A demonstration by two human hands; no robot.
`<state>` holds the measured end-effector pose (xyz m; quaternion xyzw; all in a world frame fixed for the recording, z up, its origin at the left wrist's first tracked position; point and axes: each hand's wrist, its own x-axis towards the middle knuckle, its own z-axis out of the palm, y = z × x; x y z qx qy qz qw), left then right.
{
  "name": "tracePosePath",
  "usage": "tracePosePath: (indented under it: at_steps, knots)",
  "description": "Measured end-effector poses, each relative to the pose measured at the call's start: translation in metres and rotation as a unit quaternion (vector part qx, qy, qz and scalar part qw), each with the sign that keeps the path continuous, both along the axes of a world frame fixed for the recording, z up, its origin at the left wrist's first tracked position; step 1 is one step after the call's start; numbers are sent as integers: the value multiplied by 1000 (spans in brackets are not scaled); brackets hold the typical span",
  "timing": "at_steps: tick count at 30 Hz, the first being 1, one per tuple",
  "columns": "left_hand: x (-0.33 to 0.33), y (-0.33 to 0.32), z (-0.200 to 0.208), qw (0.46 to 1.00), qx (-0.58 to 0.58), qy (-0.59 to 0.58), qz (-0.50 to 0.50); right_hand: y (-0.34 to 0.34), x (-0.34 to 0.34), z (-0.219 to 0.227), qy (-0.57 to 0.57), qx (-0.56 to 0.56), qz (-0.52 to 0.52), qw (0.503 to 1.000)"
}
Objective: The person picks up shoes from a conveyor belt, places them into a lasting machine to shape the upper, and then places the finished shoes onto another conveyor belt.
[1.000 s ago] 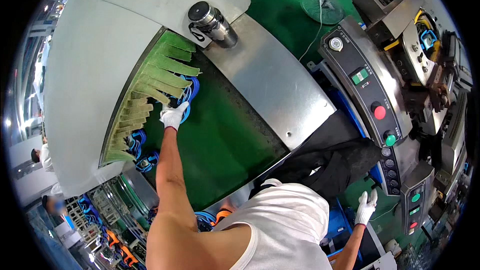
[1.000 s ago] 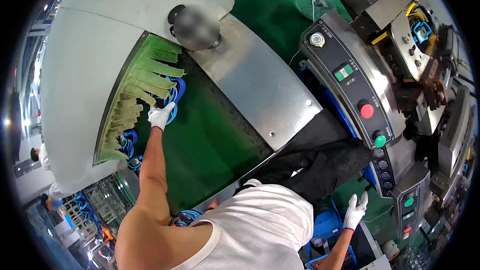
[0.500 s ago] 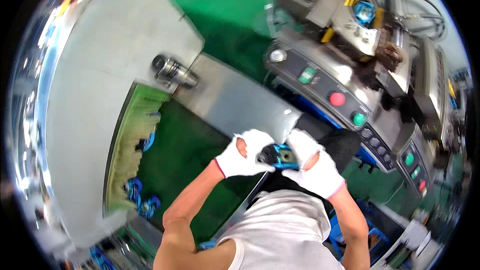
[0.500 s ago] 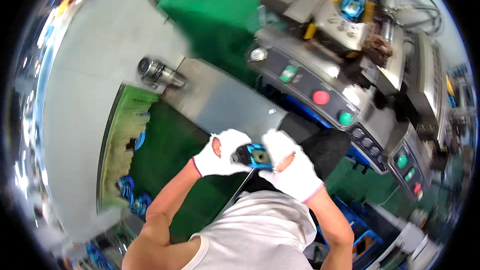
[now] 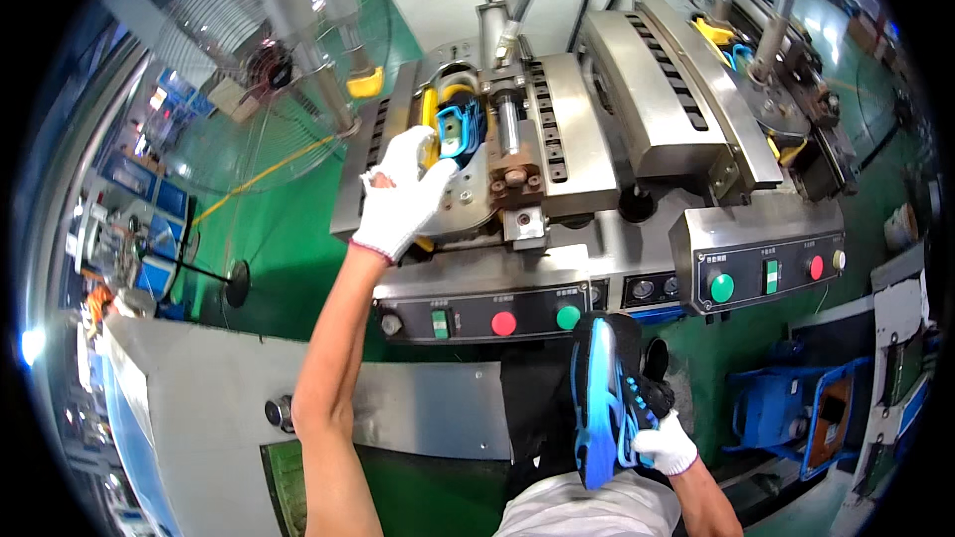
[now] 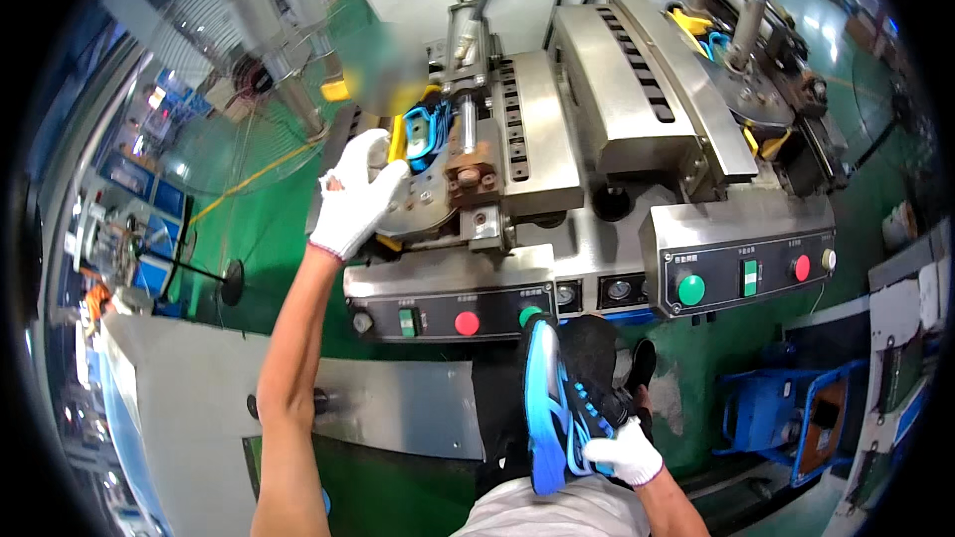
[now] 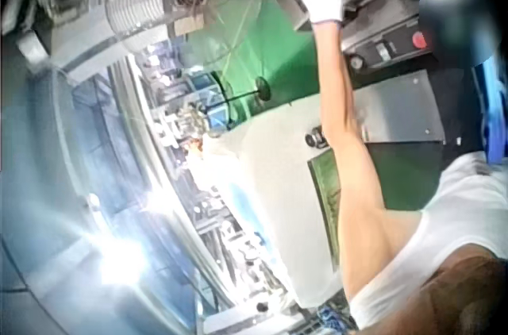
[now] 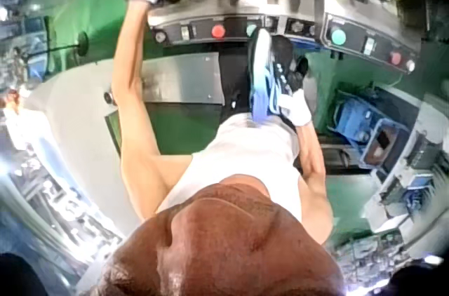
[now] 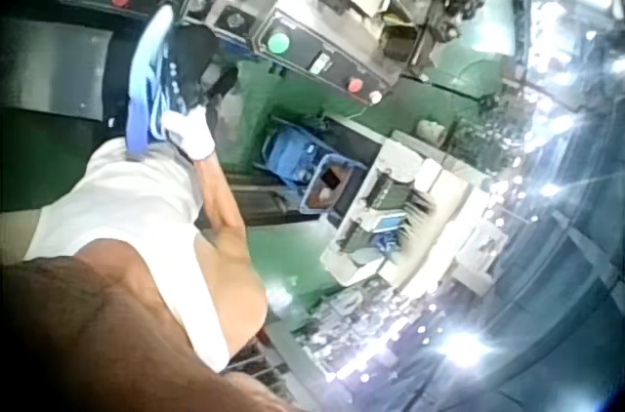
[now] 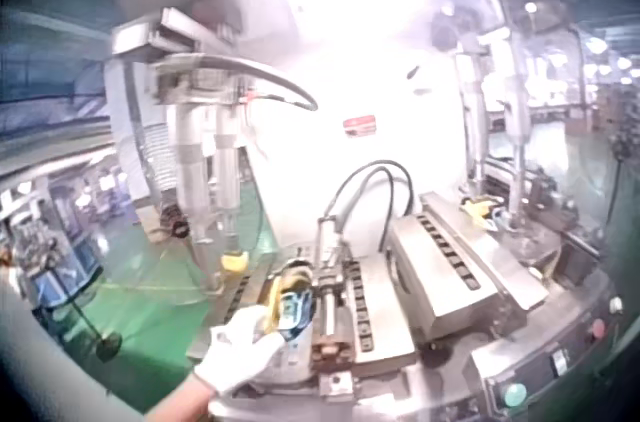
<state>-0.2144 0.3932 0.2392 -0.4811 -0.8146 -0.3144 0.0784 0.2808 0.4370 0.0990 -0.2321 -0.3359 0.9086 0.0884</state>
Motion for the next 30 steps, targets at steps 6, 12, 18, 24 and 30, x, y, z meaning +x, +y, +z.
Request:
tracePosePath:
  at_steps: [6, 12, 18, 24, 30]
  knots:
    - [-91, 116, -53, 974, -141, 53, 171, -4, 20, 5, 19, -68, -165, 984]
    - [-126, 148, -84, 944, -213, 92, 236, 1, 17, 23, -4, -49, -193, 980]
    - [-119, 98, 11, 979, -88, 56, 175, 2, 24, -6, -129, -109, -177, 970]
    - [3, -67, 51, 980, 78, 2, 182, 5, -22, 20, -136, -11, -205, 969]
    - [122, -260, -34, 966, 55, -61, 245, 27, -98, 33, -64, 132, -185, 972]
